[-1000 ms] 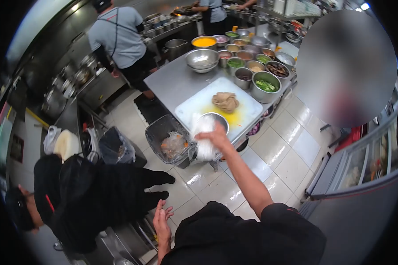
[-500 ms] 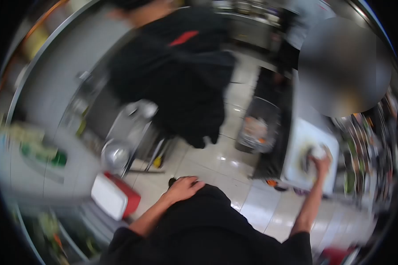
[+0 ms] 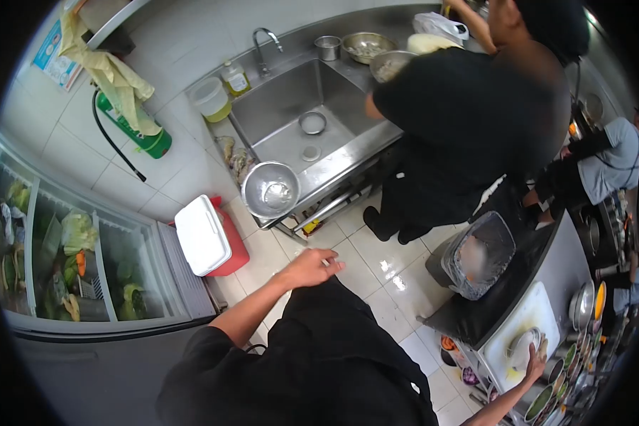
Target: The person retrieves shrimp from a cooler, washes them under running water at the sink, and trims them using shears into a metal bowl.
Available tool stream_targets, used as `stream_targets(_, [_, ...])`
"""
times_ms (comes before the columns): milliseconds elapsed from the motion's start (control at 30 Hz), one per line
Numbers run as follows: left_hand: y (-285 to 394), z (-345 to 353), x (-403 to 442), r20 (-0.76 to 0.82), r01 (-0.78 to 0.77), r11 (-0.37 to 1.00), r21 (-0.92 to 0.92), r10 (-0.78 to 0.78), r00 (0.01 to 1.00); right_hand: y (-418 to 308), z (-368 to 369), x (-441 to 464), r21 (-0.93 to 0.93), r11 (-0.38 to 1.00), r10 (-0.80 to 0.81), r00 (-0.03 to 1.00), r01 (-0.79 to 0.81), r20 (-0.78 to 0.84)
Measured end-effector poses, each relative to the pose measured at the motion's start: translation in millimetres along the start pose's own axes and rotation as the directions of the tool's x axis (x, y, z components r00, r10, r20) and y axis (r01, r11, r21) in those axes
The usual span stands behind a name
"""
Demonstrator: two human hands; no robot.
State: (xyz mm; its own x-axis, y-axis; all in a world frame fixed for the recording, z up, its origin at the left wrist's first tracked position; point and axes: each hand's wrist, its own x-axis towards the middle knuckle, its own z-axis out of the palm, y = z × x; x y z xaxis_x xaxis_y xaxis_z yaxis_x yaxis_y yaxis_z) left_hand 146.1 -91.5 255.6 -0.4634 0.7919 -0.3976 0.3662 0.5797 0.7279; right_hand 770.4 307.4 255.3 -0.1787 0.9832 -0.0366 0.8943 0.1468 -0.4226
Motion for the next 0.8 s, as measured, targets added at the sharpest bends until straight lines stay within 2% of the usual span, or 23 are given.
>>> stream_targets(33, [-2.5, -20.4, -2.0, -0.080, 0.029, 0.995, -0.098, -0.037, 0.996, -12.4, -5.0, -3.4, -0.183, 0.946, 0.250, 0.963, -0.266, -0.106])
stream_targets(67, [-8.4, -40.9, -3.2, -0.156, 0.046, 0.979, -0.196, -0.078, 0.985, -28.3, -6.1, -7.3, -0.322, 0.792, 0.455, 0.853, -0.519, -0.255])
stream_targets(100, [-18.9, -64.2, -4.7, -0.296, -0.003, 0.986, -0.164, -0.046, 0.954, -61.0, -3.4, -16.6, -0.317, 0.799, 0.447, 0.857, -0.511, -0.256])
stream_targets(133, [-31.6, -87.7, -6.9, -0.428, -0.056, 0.991, -0.123, -0.002, 0.904, -104.7, 1.3, -28.9, -0.281, 0.812, 0.352, 0.813, -0.512, -0.464])
stream_targets(167, [-45.5, -109.7, -7.6, -0.515, -0.003, 0.989, -0.148, -0.074, 0.854, -136.8, 7.5, -36.2, -0.237, 0.828, 0.250, 0.714, -0.507, -0.653])
stream_targets(200, [-60.0, -133.0, -6.1, -0.593, 0.043, 0.983, -0.178, -0.142, 0.792, -148.3, 23.6, -38.0, -0.216, 0.834, 0.254, 0.702, -0.507, -0.665])
stream_targets(233, [-75.1, -153.1, -5.3, -0.683, 0.023, 0.989, -0.149, -0.120, 0.721, -156.0, 54.3, -36.3, -0.151, 0.953, 0.088, 0.717, -0.262, -0.692])
stream_targets(267, [-89.7, -168.9, -4.7, -0.765, -0.001, 0.993, -0.116, -0.089, 0.638, -173.6, 86.6, -33.5, -0.094, 0.996, -0.074, 0.675, 0.007, -0.734])
stream_targets(300, [-92.3, -184.2, -9.1, -0.783, 0.038, 0.995, -0.096, -0.099, 0.614, -227.9, 118.9, -43.2, 0.063, 0.979, -0.104, 0.748, 0.192, -0.655])
stream_targets(333, [-95.3, -198.9, -12.2, -0.801, 0.067, 0.995, -0.068, -0.095, 0.592, -306.6, 151.2, -61.9, 0.233, 0.907, -0.155, 0.793, 0.351, -0.589])
stream_targets(367, [-112.9, -209.7, -10.0, -0.803, 0.130, 0.990, -0.049, -0.116, 0.585, -385.3, 178.2, -81.8, 0.228, 0.881, -0.210, 0.775, 0.414, -0.596])
stream_targets(400, [-133.6, -213.0, -6.3, -0.830, 0.043, 0.994, -0.105, -0.111, 0.546, -444.7, 204.7, -94.7, 0.321, 0.805, -0.308, 0.813, 0.500, -0.494])
stream_targets(433, [-139.7, -218.1, -7.3, -0.831, 0.096, 0.985, -0.143, -0.172, 0.530, -502.9, 230.0, -104.2, 0.400, 0.724, -0.389, 0.811, 0.563, -0.438])
stream_targets(467, [-159.4, -216.8, -0.7, -0.844, 0.083, 0.980, -0.182, -0.199, 0.497, -563.4, 247.0, -109.5, 0.534, 0.515, -0.510, 0.741, 0.670, -0.438])
stream_targets(533, [-190.2, -208.1, 7.0, -0.806, 0.139, 0.976, -0.168, -0.217, 0.551, -672.0, 255.7, -102.6, 0.570, 0.263, -0.666, 0.574, 0.778, -0.477])
stream_targets(567, [-218.5, -194.6, 16.9, -0.759, 0.130, 0.957, -0.258, -0.285, 0.585, -727.4, 238.4, -101.2, 0.587, 0.190, -0.676, 0.538, 0.787, -0.503])
stream_targets(600, [-246.0, -177.9, 28.2, -0.727, 0.115, 0.924, -0.364, -0.359, 0.585, -780.0, 229.2, -88.4, 0.527, 0.050, -0.647, 0.429, 0.849, -0.630])
stream_targets(633, [-231.4, -175.5, 24.3, -0.695, 0.153, 0.904, -0.400, -0.408, 0.593, -826.6, 220.5, -71.2, 0.483, -0.017, -0.604, 0.376, 0.876, -0.703])
stream_targets(667, [-227.4, -175.5, 25.2, -0.692, 0.155, 0.905, -0.396, -0.405, 0.598, -871.6, 210.3, -55.0, 0.509, -0.035, -0.539, 0.412, 0.860, -0.735])
stream_targets(700, [-226.8, -173.9, 24.2, -0.709, 0.150, 0.893, -0.425, -0.432, 0.557, -914.8, 199.1, -34.3, 0.656, -0.068, -0.509, 0.540, 0.751, -0.671])
stream_targets(733, [-226.7, -173.9, 25.7, -0.726, 0.138, 0.880, -0.455, -0.456, 0.514, -953.0, 175.3, -19.4, 0.706, -0.116, -0.475, 0.585, 0.699, -0.657])
stream_targets(767, [-229.0, -173.7, 26.9, -0.696, 0.088, 0.846, -0.525, -0.487, 0.527, -987.2, 165.8, 11.7, 0.727, -0.104, -0.462, 0.615, 0.679, -0.640])
stream_targets(800, [-226.9, -174.0, 26.7, -0.693, 0.084, 0.846, -0.526, -0.484, 0.535, -1022.7, 161.7, 51.9, 0.632, -0.068, -0.394, 0.561, 0.772, -0.728])
